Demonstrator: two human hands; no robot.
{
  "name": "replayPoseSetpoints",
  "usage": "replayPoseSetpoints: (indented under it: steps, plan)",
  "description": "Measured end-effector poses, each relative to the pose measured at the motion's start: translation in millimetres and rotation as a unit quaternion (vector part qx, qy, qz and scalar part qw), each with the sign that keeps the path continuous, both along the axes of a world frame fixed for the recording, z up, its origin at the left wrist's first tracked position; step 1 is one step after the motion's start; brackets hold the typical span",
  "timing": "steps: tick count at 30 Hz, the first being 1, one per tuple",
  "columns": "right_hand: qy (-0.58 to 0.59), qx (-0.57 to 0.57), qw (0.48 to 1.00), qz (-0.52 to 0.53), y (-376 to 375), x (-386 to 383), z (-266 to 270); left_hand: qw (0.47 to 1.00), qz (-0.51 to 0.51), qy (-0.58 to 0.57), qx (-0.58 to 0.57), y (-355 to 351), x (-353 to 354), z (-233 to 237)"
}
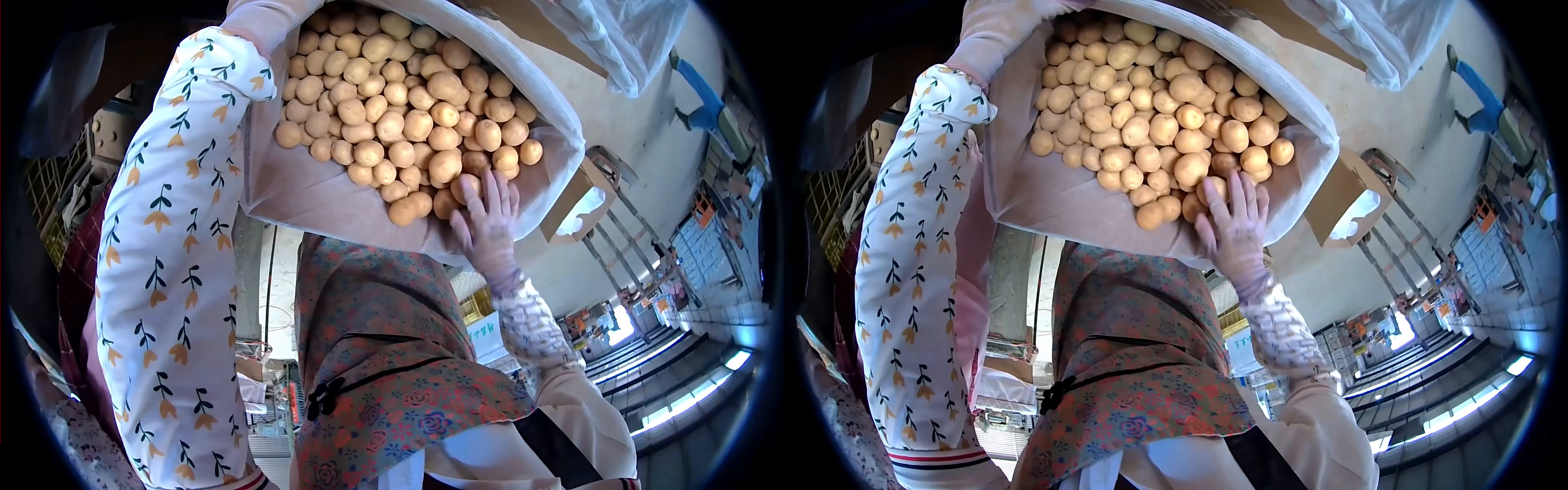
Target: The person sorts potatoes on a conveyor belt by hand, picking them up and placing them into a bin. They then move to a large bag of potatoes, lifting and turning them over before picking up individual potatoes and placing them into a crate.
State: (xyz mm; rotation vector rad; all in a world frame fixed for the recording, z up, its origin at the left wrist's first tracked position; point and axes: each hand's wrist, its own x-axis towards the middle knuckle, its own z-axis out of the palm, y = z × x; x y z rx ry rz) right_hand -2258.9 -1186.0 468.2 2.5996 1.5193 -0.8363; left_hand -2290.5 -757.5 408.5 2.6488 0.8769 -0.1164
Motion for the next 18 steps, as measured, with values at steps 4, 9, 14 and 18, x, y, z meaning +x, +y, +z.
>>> replayPoseSetpoints:
  steps: [4,9,14,18]
  plan:
    - [-0.047,0.038,0.996,-0.063,3,-1,-32,1.0,0.016,-0.019,-0.003,1,-2,-4]
    - [-0.01,0.229,0.973,-0.037,96,-1,-28,1.0,0.018,-0.006,0.0,-3,0,4]
    - [0.082,0.255,0.946,0.18,232,10,-122,1.0,0.008,-0.022,0.016,2,-2,-5]
    - [0.044,-0.037,0.956,0.286,295,-4,-165,1.0,0.008,-0.004,0.011,2,-2,0]
